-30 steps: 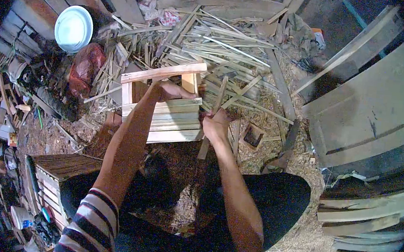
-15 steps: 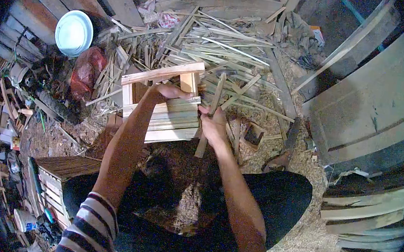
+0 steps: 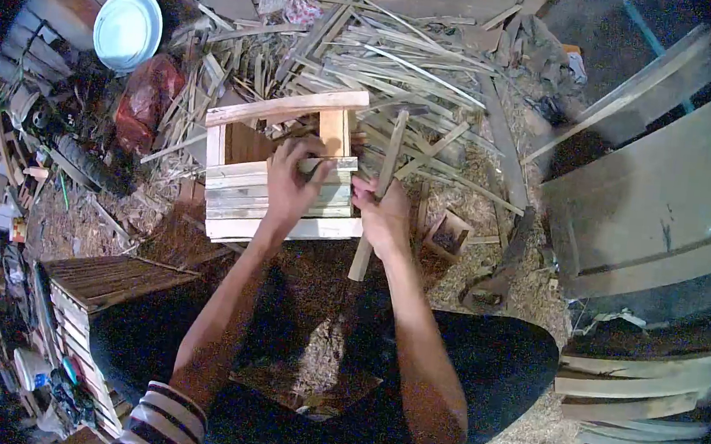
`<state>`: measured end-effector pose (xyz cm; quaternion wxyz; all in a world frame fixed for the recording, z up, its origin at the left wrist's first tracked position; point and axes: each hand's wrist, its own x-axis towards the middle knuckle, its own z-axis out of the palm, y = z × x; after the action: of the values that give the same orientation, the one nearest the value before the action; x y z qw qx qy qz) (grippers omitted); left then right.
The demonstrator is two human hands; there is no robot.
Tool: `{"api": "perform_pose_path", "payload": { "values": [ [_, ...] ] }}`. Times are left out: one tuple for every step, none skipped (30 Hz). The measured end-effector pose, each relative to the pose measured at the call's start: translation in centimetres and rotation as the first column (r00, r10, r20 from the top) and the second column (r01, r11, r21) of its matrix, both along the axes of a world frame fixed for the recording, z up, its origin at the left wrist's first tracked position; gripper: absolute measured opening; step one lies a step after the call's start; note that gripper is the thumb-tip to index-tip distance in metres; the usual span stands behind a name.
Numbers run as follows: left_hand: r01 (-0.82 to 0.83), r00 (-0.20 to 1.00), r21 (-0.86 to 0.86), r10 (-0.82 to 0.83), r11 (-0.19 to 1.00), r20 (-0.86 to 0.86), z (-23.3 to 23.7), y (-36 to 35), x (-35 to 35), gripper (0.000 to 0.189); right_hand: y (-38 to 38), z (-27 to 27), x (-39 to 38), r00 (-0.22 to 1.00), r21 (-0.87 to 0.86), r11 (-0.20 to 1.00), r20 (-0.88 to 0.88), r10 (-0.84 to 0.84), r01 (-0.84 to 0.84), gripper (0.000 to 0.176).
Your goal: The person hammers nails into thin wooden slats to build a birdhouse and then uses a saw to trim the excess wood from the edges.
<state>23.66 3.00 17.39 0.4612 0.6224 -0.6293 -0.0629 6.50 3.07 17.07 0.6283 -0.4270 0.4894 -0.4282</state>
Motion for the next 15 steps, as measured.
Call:
{"api": "perform_pose_path", "payload": {
  "values": [
    [0.013, 0.999, 0.004, -0.013, 1.0, 0.039, -0.3, 0.0, -0.1, 0.017, -0.1, -0.3, -0.1, 1.0, -0.042, 0.999, -0.012, 0.014, -0.015, 0.014],
    [0.016, 0.999, 0.009, -0.016, 1.0, 0.037, -0.3, -0.1, -0.4, 0.017, -0.1, -0.2, -0.1, 1.0, -0.038, 0.999, -0.014, 0.011, -0.012, 0.014],
    [-0.01, 1.0, 0.081, 0.008, 0.997, 0.022, -0.2, -0.3, -0.6, 0.018, -0.1, 0.0, 0.0, 1.0, -0.014, 1.0, -0.004, 0.01, -0.01, 0.013],
    [-0.035, 0.999, 0.152, 0.034, 0.988, 0.01, -0.1, -0.5, -0.8, 0.019, -0.1, 0.2, 0.1, 1.0, 0.008, 1.0, 0.007, 0.01, -0.01, 0.012],
    [-0.036, 0.999, 0.153, 0.036, 0.988, 0.009, -0.1, -0.6, -1.0, 0.019, -0.1, 0.4, 0.2, 1.0, 0.009, 1.0, 0.005, 0.012, -0.012, 0.012],
    [-0.058, 0.998, 0.146, 0.054, 0.988, 0.027, -0.1, -0.6, -1.2, 0.019, 0.0, 0.7, 0.3, 1.0, 0.007, 1.0, 0.005, -0.002, 0.002, 0.013],
    [-0.079, 0.996, 0.139, 0.073, 0.987, 0.045, 0.0, -0.7, -1.3, 0.019, 0.0, 1.0, 0.3, 1.0, 0.005, 1.0, 0.005, -0.016, 0.016, 0.013],
    [-0.079, 0.996, 0.137, 0.073, 0.987, 0.043, 0.2, -0.6, -1.3, 0.019, 0.0, 0.6, 0.2, 1.0, 0.004, 1.0, 0.003, -0.016, 0.016, 0.013],
    [-0.067, 0.998, 0.158, 0.064, 0.985, 0.028, 0.4, -0.6, -1.3, 0.02, -0.1, 0.2, 0.0, 0.997, -0.009, 1.0, -0.083, -0.009, 0.008, 0.015],
    [-0.056, 0.998, 0.178, 0.054, 0.982, 0.012, 0.6, -0.5, -1.3, 0.022, -0.2, -0.2, -0.1, 0.986, -0.02, 1.0, -0.167, -0.002, -0.001, 0.019],
    [-0.055, 0.998, 0.176, 0.054, 0.983, 0.011, 0.7, -0.5, -1.3, 0.022, -0.1, 0.4, -0.2, 0.986, -0.023, 1.0, -0.168, -0.003, -0.001, 0.019],
    [-0.036, 0.999, 0.208, 0.038, 0.977, -0.003, 0.7, -0.5, -1.1, 0.022, -0.1, 1.8, -0.2, 0.975, 0.019, 1.0, -0.222, -0.007, 0.012, 0.022],
    [-0.016, 1.0, 0.241, 0.022, 0.97, -0.019, 0.8, -0.4, -1.0, 0.023, 0.1, 3.3, -0.2, 0.961, 0.06, 0.998, -0.276, -0.009, 0.026, 0.025],
    [-0.017, 0.999, 0.24, 0.023, 0.971, -0.022, 0.7, -0.4, -1.0, 0.023, 0.5, 5.2, -0.3, 0.96, 0.059, 0.998, -0.279, -0.008, 0.026, 0.025],
    [-0.03, 0.999, 0.227, 0.031, 0.973, -0.004, 0.5, -0.4, -1.0, 0.024, 1.1, 7.6, -0.5, 0.927, 0.071, 0.997, -0.374, 0.018, 0.009, 0.027]
  ]
}}
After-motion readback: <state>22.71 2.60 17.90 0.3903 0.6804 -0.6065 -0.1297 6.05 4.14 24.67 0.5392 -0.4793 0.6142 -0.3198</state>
